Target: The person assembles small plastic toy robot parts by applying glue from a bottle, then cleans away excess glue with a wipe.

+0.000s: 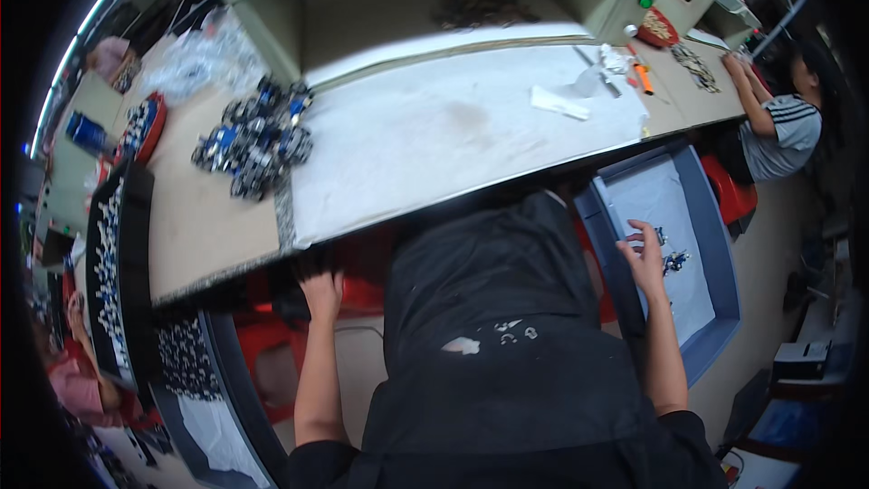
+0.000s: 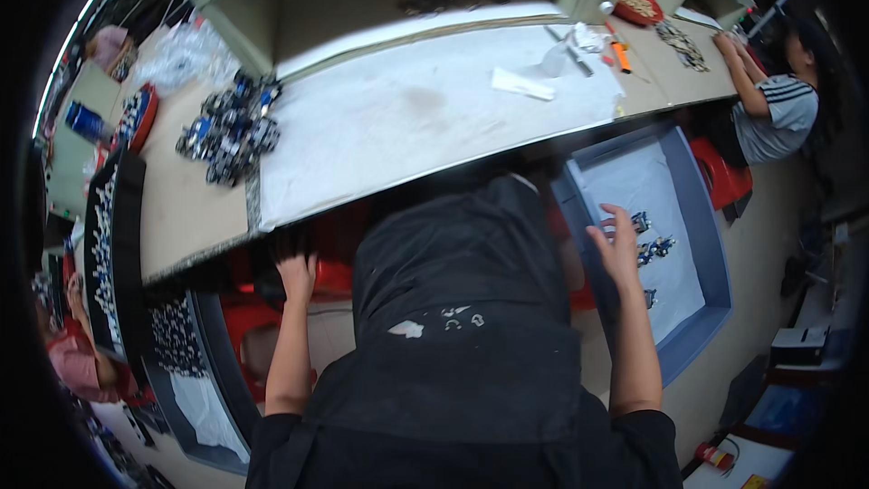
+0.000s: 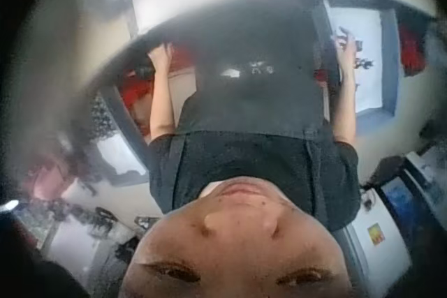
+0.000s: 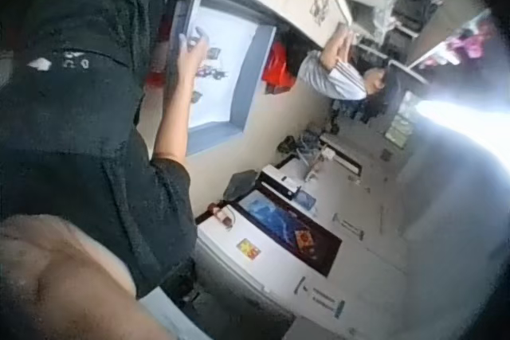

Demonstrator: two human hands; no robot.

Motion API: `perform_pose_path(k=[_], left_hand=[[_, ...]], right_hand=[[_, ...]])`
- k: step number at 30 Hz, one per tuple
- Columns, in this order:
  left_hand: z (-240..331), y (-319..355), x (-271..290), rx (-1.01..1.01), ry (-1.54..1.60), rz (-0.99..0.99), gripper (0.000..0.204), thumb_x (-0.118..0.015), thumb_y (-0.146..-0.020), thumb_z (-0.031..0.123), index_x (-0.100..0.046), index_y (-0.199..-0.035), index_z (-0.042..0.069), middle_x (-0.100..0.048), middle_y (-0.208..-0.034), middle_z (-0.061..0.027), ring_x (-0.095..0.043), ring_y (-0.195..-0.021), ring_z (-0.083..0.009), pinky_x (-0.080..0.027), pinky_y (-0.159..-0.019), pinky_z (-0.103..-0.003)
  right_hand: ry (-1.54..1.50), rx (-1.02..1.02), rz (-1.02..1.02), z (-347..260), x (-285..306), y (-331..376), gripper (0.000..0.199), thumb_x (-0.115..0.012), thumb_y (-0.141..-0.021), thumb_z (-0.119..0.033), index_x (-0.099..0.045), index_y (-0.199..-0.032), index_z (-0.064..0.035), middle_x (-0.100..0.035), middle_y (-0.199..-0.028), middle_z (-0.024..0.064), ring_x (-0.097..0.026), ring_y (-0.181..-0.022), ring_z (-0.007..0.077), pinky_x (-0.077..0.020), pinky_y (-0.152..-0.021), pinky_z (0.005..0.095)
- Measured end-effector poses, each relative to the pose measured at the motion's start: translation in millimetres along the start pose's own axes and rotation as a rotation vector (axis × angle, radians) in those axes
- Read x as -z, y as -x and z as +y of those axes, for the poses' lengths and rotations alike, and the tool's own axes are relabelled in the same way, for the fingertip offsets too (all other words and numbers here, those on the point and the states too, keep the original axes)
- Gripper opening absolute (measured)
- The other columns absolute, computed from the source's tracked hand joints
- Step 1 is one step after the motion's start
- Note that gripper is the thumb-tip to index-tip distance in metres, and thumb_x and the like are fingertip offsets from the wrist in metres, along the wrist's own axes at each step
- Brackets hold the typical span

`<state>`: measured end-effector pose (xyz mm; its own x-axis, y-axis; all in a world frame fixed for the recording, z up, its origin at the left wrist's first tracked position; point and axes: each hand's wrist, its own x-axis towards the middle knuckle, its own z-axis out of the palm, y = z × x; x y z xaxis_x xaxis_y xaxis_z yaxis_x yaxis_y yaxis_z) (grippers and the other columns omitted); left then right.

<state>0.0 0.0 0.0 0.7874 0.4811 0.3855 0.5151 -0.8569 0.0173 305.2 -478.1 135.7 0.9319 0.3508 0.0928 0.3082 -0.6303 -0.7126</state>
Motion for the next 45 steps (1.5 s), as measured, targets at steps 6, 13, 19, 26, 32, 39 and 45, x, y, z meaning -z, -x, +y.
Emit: perform_pose_path(k=[6, 13, 19, 26, 32, 39, 45], left_hand=[[103.6, -41.3, 116.4, -0.438, 0.557, 0.163, 0.031, -0.066, -0.071, 0.005, -0.063, -0.101, 0.008, -0.061, -0.083, -0.0056, -0.058, -0.072, -0.0212, -0.044, -0.069, -0.033], [118.2, -87.0, 137.6, -0.454, 0.511, 0.122, 0.03, -0.066, -0.066, 0.002, -0.065, -0.095, 0.008, -0.059, -0.074, -0.0021, -0.055, -0.061, -0.0173, -0.043, -0.06, -0.026], [111.7, -161.7, 197.9, -0.33, 0.427, 0.378, 0.026, -0.068, -0.069, 0.004, -0.063, -0.094, 0.006, -0.061, -0.081, -0.0087, -0.057, -0.069, -0.0251, -0.044, -0.061, -0.035], [76.8, -271.5, 181.3, 0.152, -0.035, 0.048, 0.04, -0.069, -0.073, 0.026, -0.049, -0.101, 0.006, -0.061, -0.076, -0.0156, -0.061, -0.073, -0.0331, -0.048, -0.063, -0.041], [81.8, -285.4, 177.6, 0.28, -0.067, -0.173, 0.048, -0.067, -0.074, 0.039, -0.043, -0.101, 0.007, -0.064, -0.076, -0.0199, -0.062, -0.075, -0.0384, -0.048, -0.066, -0.044], [85.4, -275.8, 172.8, 0.229, -0.054, -0.172, 0.041, -0.062, -0.077, 0.02, -0.04, -0.11, 0.008, -0.064, -0.085, -0.0168, -0.062, -0.081, -0.0357, -0.044, -0.071, -0.042], [77.7, -260.7, 169.3, 0.163, 0.08, -0.109, 0.051, -0.062, -0.075, 0.005, -0.042, -0.121, 0.011, -0.06, -0.105, -0.0118, -0.057, -0.095, -0.0267, -0.036, -0.082, -0.039]], right_hand=[[-0.278, 0.025, -0.106, -8.1, -4.0, -14.6, 0.031, -0.064, -0.078, -0.005, -0.053, -0.106, 0.0003, -0.06, -0.1, 0.0094, -0.059, -0.083, 0.0169, -0.0485, -0.069, 0.0278], [-0.33, -0.074, -0.215, 10.1, -12.6, -6.7, 0.027, -0.062, -0.079, -0.005, -0.055, -0.104, 0.0, -0.06, -0.094, 0.0085, -0.057, -0.08, 0.0148, -0.045, -0.072, 0.0267], [-0.388, -0.148, -0.267, -6.8, -19.8, -23.8, 0.024, -0.062, -0.08, -0.005, -0.056, -0.102, 0.0002, -0.059, -0.086, 0.0068, -0.056, -0.079, 0.0132, -0.0432, -0.072, 0.025], [-0.418, -0.156, -0.254, -33.3, -12.3, -30.6, 0.025, -0.062, -0.078, -0.004, -0.056, -0.102, 0.0001, -0.06, -0.086, 0.0076, -0.057, -0.08, 0.0147, -0.0449, -0.075, 0.0258], [-0.469, 0.212, -0.728, -96.6, -28.6, -52.6, 0.027, -0.063, -0.079, -0.007, -0.058, -0.105, -0.0016, -0.06, -0.089, 0.0084, -0.06, -0.077, 0.0168, -0.0477, -0.071, 0.0274], [-0.341, 0.589, -1.192, -188.7, -121.8, -45.7, 0.041, -0.058, -0.084, -0.019, -0.048, -0.121, -0.0058, -0.058, -0.087, 0.0098, -0.059, -0.078, 0.0242, -0.047, -0.072, 0.036], [-0.247, 0.597, -1.281, -183.6, -160.8, -31.5, 0.048, -0.062, -0.081, -0.021, -0.047, -0.124, -0.0061, -0.06, -0.084, 0.0098, -0.06, -0.08, 0.026, -0.0467, -0.073, 0.038]])
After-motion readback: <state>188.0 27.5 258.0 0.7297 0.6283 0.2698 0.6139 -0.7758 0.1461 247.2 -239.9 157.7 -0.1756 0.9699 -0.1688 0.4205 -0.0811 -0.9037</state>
